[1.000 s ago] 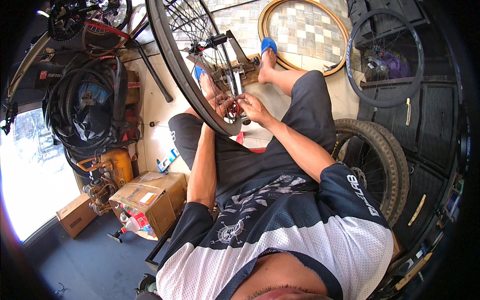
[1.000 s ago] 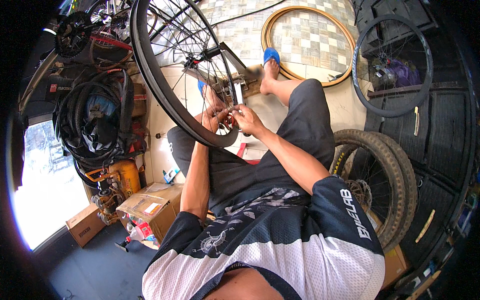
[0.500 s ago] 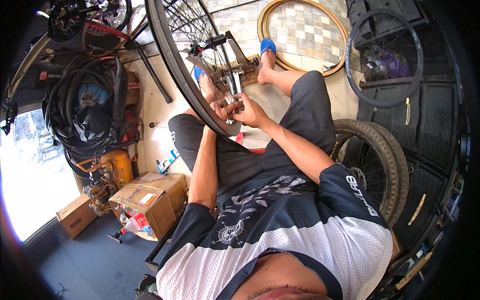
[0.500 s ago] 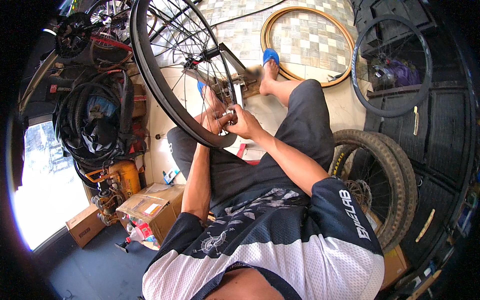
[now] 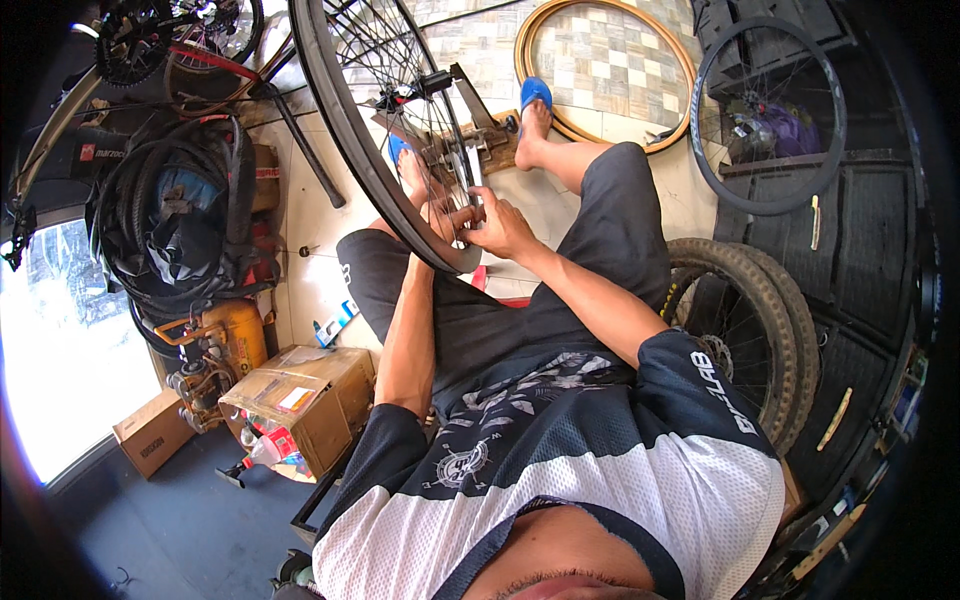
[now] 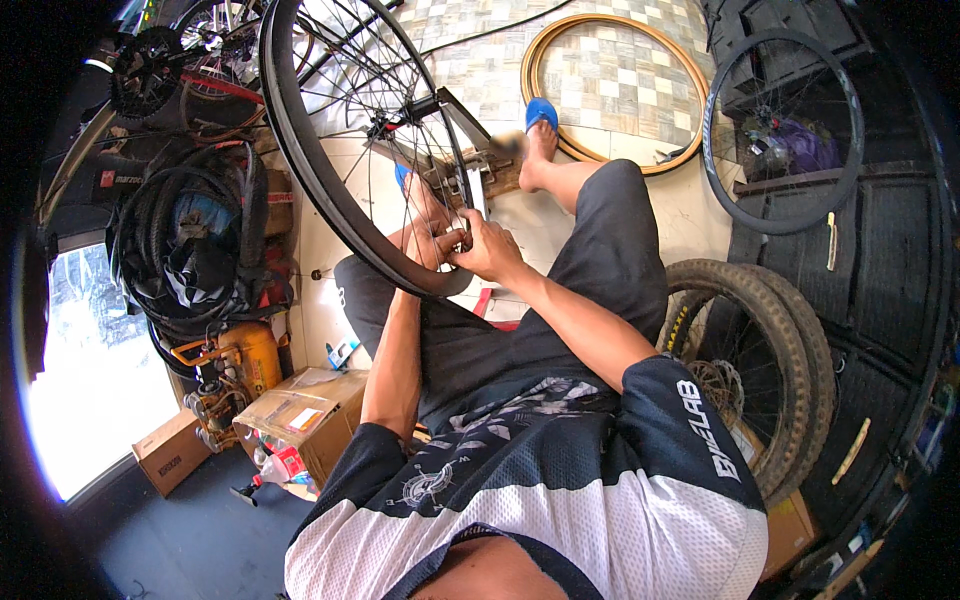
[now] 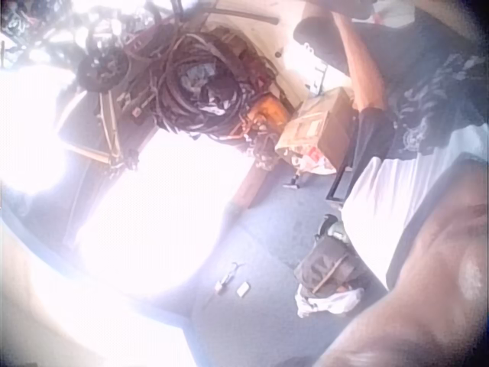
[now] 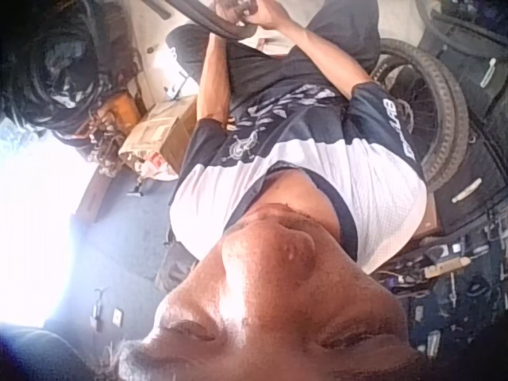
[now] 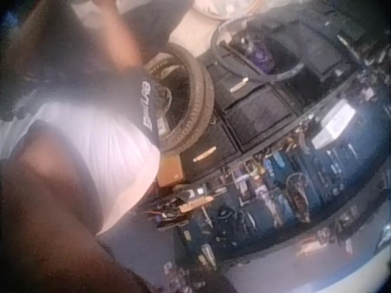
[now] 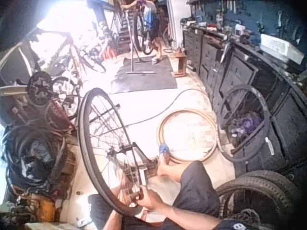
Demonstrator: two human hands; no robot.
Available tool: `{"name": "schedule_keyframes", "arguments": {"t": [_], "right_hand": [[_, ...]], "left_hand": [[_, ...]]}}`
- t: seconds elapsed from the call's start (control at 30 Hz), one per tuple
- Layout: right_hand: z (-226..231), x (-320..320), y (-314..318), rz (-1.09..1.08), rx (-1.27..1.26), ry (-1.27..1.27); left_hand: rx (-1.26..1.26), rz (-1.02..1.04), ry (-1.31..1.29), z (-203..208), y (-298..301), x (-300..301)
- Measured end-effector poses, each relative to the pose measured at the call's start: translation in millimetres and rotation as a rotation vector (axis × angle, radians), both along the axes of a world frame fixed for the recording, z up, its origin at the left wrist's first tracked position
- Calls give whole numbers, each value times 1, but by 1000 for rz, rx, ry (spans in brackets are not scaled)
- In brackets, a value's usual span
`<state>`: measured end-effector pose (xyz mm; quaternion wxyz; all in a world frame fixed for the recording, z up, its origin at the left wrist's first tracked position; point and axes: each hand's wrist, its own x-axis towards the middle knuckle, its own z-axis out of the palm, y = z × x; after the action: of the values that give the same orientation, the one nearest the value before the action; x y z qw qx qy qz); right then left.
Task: The person sits on the floor and uses a spoke wrench to adjust the tension of the spokes on a bicycle wheel mounted on a truing stand. They repeatedly rotate the wheel and make small adjustments to the spoke nipples.
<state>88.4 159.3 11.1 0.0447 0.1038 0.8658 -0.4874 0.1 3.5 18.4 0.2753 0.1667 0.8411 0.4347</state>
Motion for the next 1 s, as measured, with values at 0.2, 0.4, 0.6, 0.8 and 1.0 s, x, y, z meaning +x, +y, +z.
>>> {"name": "schedule_keyframes", "arguments": {"t": [0.2,0.4,0.6,0.8,1.0], "right_hand": [[-10,-6,-8,4,-397,-37],[-10,-3,-6,3,-168,6],[3,-3,-3,19,-291,-61],[-3,-6,-6,-11,-109,11],[6,-2,-5,-33,-62,114]], "left_hand": [[105,63,315,-30,-25,-3],[112,16,176,12,-2,4],[213,150,-114,26,1,5],[208,99,28,21,1,5],[174,143,65,12,6,8]]}}
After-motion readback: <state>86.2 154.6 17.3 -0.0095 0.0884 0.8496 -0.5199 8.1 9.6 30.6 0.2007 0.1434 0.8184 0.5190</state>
